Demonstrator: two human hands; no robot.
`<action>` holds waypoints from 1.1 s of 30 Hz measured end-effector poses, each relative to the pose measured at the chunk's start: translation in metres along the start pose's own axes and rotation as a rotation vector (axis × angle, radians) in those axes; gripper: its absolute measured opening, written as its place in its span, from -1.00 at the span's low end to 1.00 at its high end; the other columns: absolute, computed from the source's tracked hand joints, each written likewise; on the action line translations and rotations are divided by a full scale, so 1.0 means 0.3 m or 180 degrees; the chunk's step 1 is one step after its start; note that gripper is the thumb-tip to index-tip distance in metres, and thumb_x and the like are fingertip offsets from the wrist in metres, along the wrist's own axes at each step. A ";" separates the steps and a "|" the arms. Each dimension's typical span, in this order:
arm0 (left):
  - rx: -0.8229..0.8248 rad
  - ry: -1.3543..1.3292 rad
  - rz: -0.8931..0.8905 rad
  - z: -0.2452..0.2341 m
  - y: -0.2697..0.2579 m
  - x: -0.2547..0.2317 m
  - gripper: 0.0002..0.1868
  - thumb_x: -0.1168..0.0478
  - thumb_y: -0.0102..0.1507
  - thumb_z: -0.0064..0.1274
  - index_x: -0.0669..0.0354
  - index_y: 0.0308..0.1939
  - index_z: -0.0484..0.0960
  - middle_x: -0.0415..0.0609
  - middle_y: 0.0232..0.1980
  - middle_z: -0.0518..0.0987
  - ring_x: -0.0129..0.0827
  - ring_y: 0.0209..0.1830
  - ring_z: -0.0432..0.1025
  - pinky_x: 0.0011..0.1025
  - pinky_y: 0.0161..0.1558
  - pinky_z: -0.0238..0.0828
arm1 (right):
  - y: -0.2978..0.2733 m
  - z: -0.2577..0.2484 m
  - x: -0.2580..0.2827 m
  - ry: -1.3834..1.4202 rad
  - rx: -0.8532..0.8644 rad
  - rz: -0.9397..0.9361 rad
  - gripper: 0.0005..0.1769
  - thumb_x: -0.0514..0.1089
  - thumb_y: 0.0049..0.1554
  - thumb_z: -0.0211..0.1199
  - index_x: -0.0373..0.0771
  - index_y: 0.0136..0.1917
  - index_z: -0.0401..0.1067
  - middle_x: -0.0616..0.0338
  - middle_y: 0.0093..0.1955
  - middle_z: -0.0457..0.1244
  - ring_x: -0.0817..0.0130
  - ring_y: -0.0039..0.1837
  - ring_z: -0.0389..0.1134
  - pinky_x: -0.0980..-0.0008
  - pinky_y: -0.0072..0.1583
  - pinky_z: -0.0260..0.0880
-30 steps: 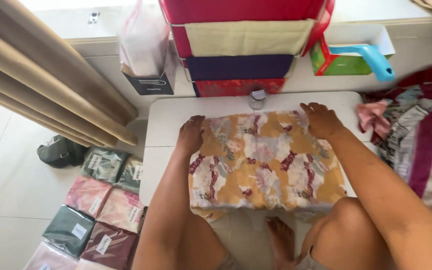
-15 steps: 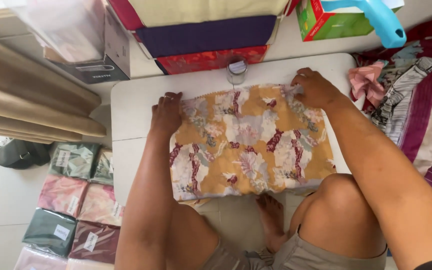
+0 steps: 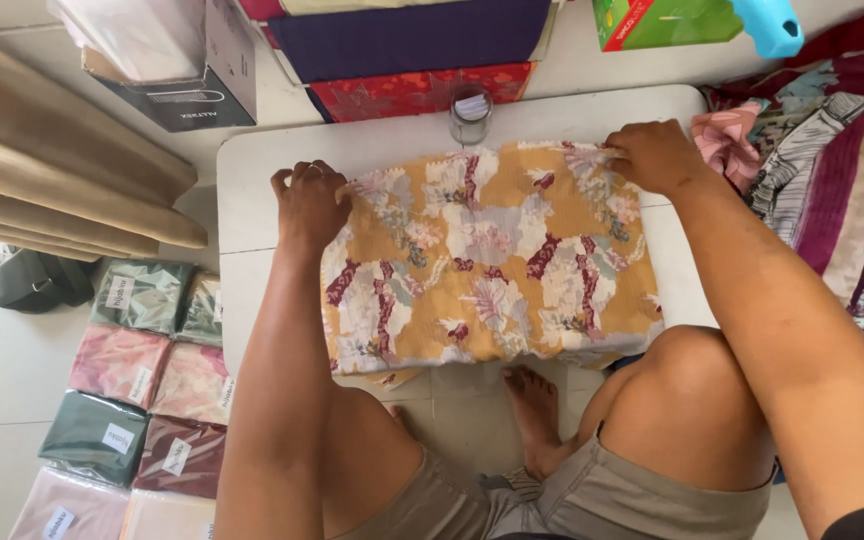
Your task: Using a lint roller to clean a piece of patterned fabric and then folding it neatly on a table.
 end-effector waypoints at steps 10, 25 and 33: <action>0.0462 -0.1103 0.0190 -0.128 -0.234 0.031 -0.83 0.16 0.26 0.21 -0.05 -0.07 0.76 0.03 -0.14 0.67 0.06 -0.04 0.58 0.08 0.05 0.52 | -0.222 -0.202 0.139 0.0613 0.0139 -0.0199 -0.61 -0.01 0.17 0.33 -0.19 0.23 0.52 -0.16 0.10 0.41 -0.21 0.21 0.42 -0.09 0.19 0.46; 0.1479 -0.0552 0.0792 0.045 -0.736 -0.152 -0.76 0.12 0.11 0.25 -0.11 -0.14 0.67 -0.12 -0.22 0.70 -0.09 -0.10 0.62 -0.06 0.01 0.60 | -0.694 0.106 0.270 -0.0005 0.1530 -0.0393 -0.63 0.08 -0.06 0.47 0.05 0.04 0.62 -0.04 0.05 0.49 -0.16 0.17 0.49 -0.07 0.18 0.51; 0.1927 -0.0117 0.1127 0.075 -0.821 -0.245 -0.59 0.00 -0.01 0.42 -0.23 -0.11 0.67 -0.30 -0.12 0.69 -0.29 0.00 0.62 -0.23 0.13 0.52 | -0.734 0.151 0.315 0.0159 0.1859 -0.0489 -0.55 0.19 -0.21 0.59 0.11 -0.05 0.63 0.25 -0.06 0.50 0.08 0.12 0.51 0.04 0.17 0.51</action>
Point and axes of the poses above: each hand's wrist, its own y-axis towards the middle knuckle, its own z-axis out of the palm, x = y × z, the point moved 10 cm from there along y, towards the middle knuckle
